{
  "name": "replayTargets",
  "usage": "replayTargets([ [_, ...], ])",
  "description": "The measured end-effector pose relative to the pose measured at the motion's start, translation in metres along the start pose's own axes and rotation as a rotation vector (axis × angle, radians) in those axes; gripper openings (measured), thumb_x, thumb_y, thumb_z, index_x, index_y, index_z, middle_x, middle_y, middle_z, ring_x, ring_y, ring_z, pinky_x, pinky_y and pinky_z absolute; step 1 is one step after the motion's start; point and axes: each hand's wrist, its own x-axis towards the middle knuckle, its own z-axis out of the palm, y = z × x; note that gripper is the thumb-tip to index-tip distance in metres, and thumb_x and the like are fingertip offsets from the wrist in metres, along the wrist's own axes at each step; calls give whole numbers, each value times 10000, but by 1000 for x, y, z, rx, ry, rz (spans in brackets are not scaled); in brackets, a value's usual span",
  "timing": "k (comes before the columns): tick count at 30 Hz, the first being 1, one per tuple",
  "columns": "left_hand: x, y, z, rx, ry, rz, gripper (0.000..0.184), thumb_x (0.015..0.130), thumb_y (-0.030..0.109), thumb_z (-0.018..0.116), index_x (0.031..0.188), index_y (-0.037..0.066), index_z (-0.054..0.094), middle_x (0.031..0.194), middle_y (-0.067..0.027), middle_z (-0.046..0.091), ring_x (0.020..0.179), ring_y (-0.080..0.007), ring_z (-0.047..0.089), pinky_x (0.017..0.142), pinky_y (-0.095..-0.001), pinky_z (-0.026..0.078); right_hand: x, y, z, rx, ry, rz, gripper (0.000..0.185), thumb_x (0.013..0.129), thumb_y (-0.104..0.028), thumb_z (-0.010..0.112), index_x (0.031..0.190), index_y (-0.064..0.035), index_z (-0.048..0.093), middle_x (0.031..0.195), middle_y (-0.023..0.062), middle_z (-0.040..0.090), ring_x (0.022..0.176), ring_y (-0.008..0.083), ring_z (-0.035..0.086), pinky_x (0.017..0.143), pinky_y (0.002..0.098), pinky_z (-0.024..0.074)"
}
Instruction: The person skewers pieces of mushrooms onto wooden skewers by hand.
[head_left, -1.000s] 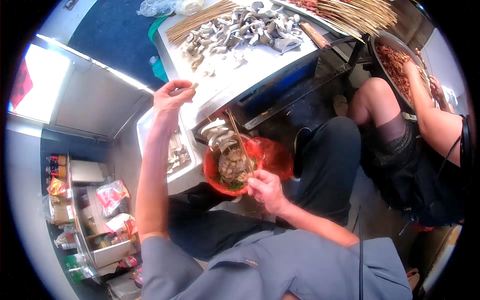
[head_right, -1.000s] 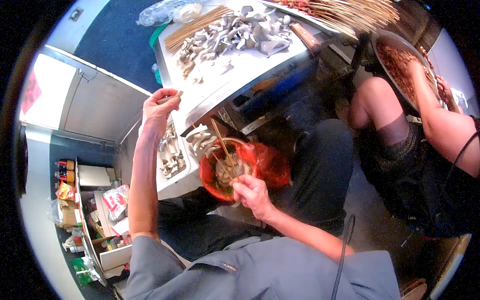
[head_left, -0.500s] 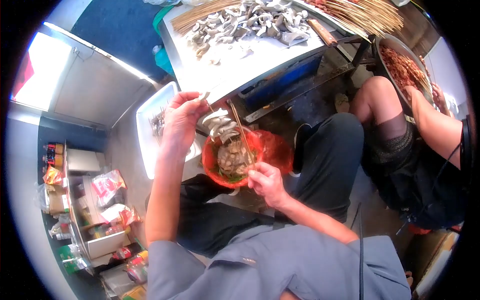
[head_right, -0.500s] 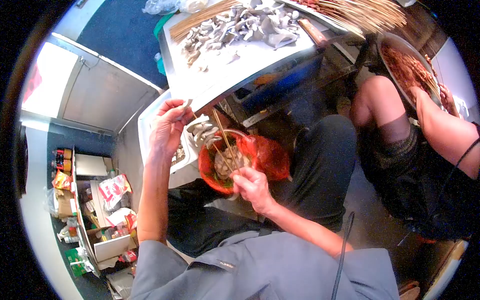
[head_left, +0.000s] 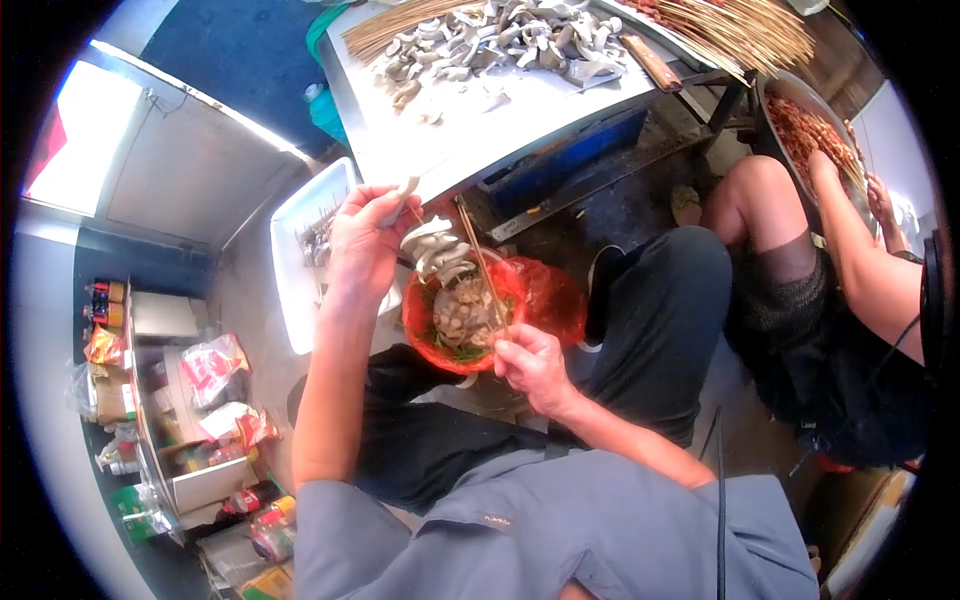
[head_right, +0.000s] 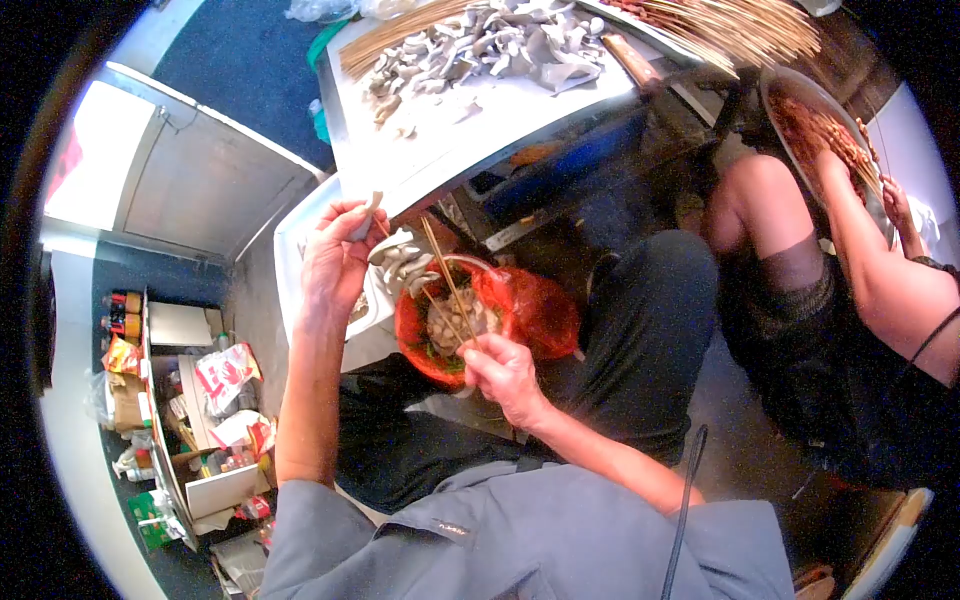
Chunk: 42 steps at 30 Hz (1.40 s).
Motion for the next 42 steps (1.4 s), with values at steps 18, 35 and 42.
replayTargets([
  [18, -30, -26, 0, 132, -28, -33, 90, 779, -32, 657, 810, 28, 598, 824, -50, 628, 758, -114, 586, 697, -235, 470, -5, 2, 0, -172, 57, -54, 157, 903, -184, 589, 913, -40, 650, 647, -28, 580, 510, 24, 437, 457, 191, 322],
  [35, -72, -51, -11, 528, 61, 90, 318, 910, 216, 660, 1105, -26, 596, 942, -66, 651, 832, -116, 609, 759, -247, 488, 2, 9, 1, -719, 193, -588, 205, 905, -61, 595, 1069, 51, 643, 837, 96, 660, 743, 123, 622, 680, 248, 493],
  [42, -75, -61, -16, 43, 70, -51, 350, 897, 32, 607, 1231, -6, 510, 1098, -114, 642, 951, -200, 656, 802, -345, 583, 1, 14, 6, -684, 155, -552, 171, 894, -82, 613, 1031, 15, 649, 772, 116, 642, 671, 141, 604, 627, 271, 474],
])
